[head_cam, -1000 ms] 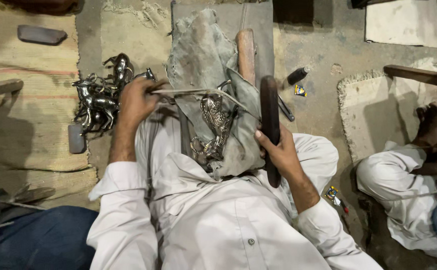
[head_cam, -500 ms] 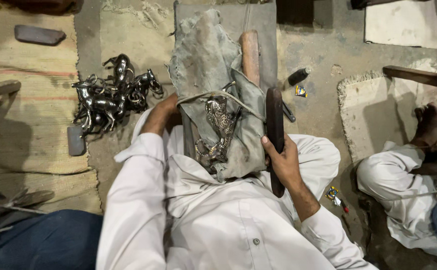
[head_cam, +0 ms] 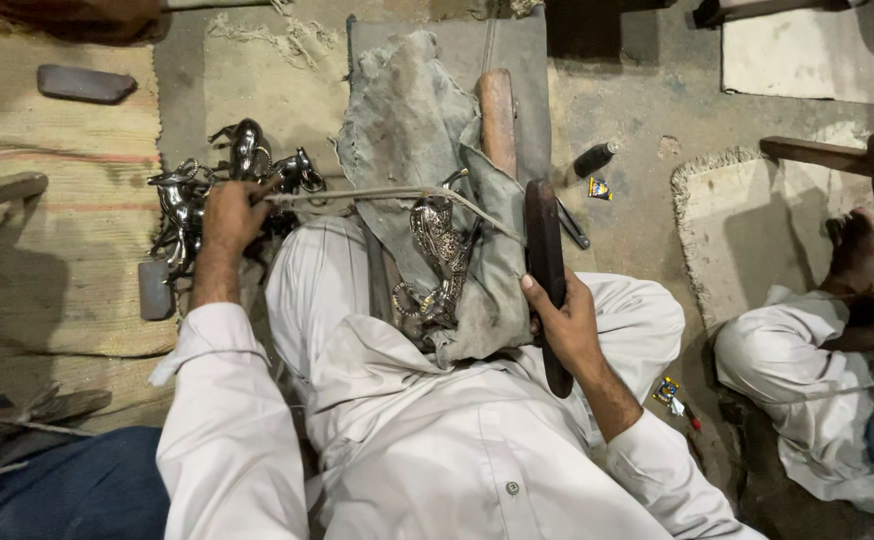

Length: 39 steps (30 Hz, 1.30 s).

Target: The person sits on the floor and files the surface of small metal horse figurines using a flat file, holding each figurine against a cloth pad on their lap. They reposition the figurines, use pliers on one piece, and continue filing different figurines from a pile beside them.

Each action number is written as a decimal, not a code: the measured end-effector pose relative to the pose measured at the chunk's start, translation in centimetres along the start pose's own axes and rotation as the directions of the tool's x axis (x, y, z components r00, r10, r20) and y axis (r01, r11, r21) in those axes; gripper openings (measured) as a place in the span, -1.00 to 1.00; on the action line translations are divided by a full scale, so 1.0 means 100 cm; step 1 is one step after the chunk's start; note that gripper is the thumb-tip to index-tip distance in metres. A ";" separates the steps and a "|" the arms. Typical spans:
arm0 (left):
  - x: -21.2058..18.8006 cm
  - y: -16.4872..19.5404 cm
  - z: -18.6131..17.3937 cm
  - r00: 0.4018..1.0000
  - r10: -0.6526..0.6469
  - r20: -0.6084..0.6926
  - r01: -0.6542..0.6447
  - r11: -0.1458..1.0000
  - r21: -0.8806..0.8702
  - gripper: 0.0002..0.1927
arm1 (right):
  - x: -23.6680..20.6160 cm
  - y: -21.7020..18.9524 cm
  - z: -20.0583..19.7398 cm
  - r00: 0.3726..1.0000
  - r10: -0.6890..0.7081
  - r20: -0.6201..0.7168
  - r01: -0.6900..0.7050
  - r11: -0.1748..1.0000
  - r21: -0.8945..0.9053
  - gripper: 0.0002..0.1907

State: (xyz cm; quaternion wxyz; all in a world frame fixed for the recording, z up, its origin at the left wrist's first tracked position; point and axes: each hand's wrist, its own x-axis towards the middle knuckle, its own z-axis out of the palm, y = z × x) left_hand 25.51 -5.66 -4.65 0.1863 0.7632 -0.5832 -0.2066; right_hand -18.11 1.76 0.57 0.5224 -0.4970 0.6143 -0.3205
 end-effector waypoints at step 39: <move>0.006 0.073 0.129 0.994 0.109 -0.020 -0.105 0.875 -0.473 -0.71 | 0.000 0.003 0.000 1.000 0.002 -0.017 -0.002 1.000 -0.025 -0.70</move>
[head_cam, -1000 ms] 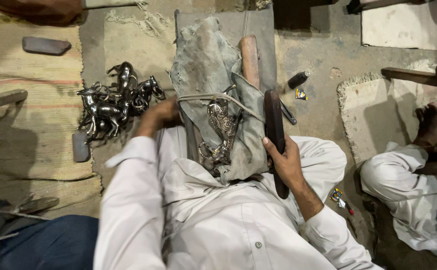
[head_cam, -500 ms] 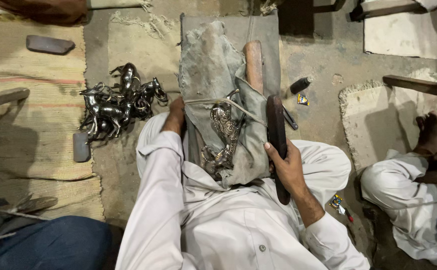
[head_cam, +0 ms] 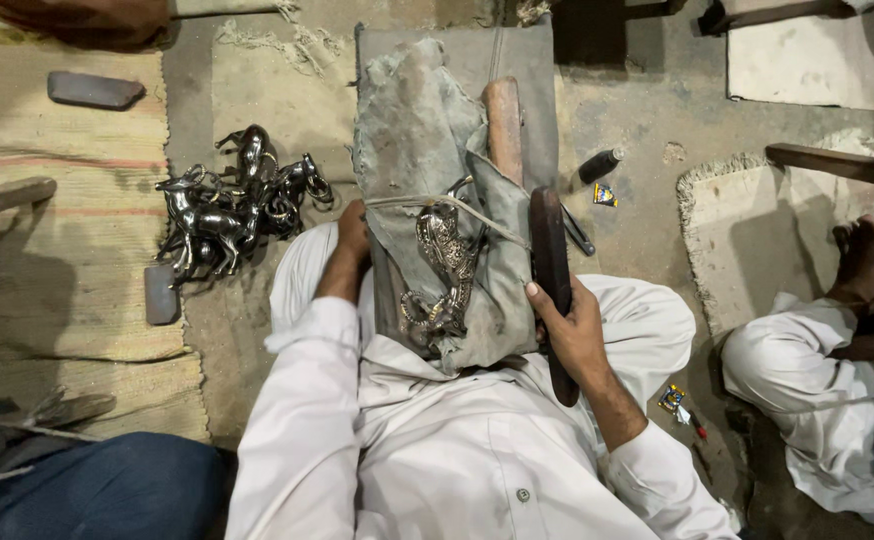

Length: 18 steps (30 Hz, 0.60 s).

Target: The person sits on the floor and files the surface of small metal horse figurines using a flat file, holding each figurine against a cloth pad on their lap. They reposition the figurines, use pliers on one piece, and continue filing different figurines from a pile beside them.

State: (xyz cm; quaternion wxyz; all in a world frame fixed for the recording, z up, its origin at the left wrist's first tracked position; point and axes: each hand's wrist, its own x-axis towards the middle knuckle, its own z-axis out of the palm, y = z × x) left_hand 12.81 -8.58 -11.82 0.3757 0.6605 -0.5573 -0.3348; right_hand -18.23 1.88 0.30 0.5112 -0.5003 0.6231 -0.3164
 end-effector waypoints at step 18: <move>0.000 0.007 0.004 0.887 -0.442 0.132 0.372 0.517 -0.771 -0.59 | -0.001 -0.002 0.002 1.000 0.025 -0.005 -0.025 1.000 -0.019 -0.65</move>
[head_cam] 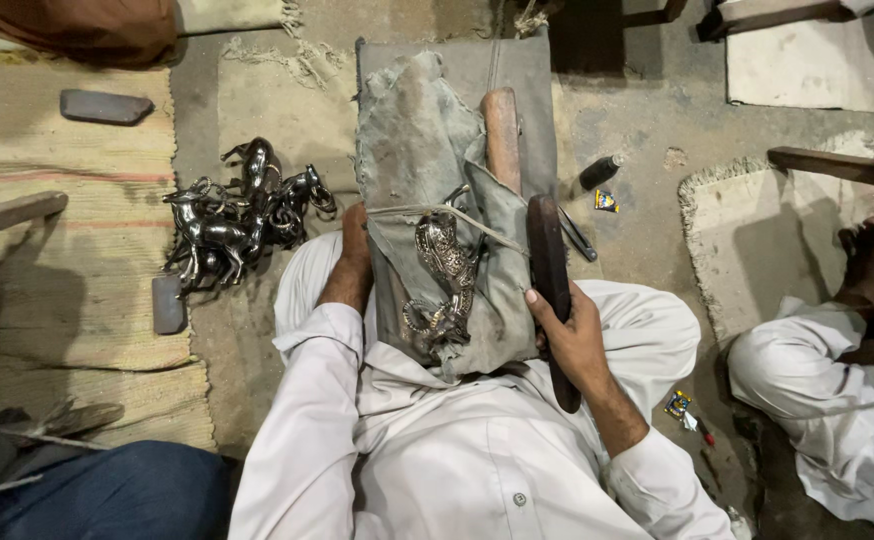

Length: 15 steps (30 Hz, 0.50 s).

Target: The person sits on the floor and files the surface of small metal horse figurines using a flat file, holding each figurine against a cloth pad on their lap. They reposition the figurines, use pliers on one piece, and continue filing different figurines from a pile beside them.

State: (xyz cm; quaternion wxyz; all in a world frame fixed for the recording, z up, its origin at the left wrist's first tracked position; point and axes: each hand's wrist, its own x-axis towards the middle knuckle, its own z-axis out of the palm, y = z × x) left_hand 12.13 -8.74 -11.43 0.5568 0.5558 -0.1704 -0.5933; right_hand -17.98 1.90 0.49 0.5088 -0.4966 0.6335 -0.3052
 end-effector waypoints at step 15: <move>-0.043 0.011 -0.041 0.790 0.586 0.182 -0.462 0.373 0.805 -0.62 | 0.013 0.021 -0.011 0.995 0.057 0.076 -0.068 0.986 0.149 -0.69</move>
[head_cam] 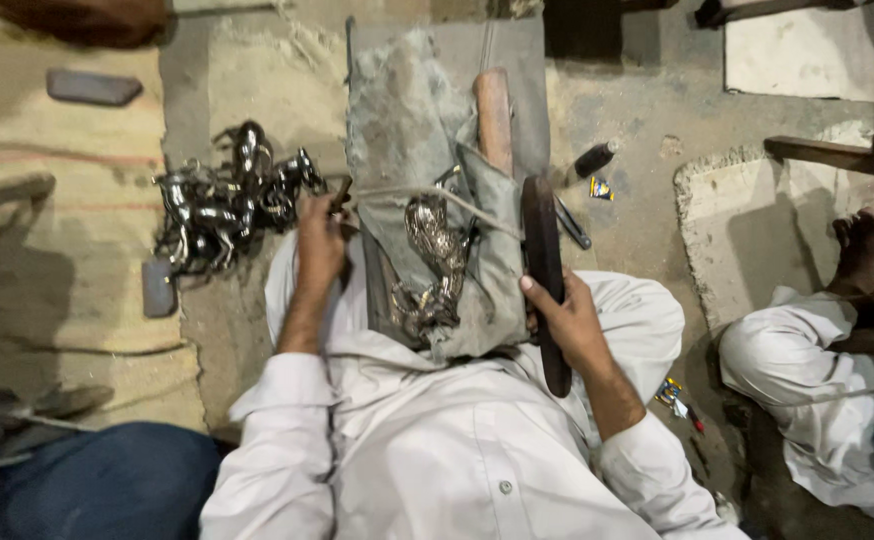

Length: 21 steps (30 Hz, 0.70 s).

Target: The person sits on the floor and files the surface of small metal horse figurines using a flat file, holding each figurine against a cloth pad on their lap. They reposition the figurines, use pliers on one piece, and continue filing different figurines from a pile beside them.

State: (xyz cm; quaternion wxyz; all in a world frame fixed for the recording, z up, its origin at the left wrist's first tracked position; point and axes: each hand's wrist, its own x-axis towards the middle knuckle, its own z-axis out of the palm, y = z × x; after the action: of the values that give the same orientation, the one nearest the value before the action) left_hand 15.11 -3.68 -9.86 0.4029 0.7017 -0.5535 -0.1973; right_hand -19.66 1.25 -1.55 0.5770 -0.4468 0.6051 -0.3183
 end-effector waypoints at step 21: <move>-0.032 0.129 -0.052 0.879 0.446 0.172 -0.300 0.794 -0.528 -0.72 | -0.016 -0.044 -0.050 0.946 -0.017 0.323 0.008 1.000 0.030 -0.57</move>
State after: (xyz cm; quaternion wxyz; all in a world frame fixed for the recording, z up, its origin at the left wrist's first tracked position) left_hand 9.92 0.33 2.84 0.5124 0.4168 -0.6667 -0.3453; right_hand -23.93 0.26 3.70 0.6724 -0.4888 0.4950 -0.2530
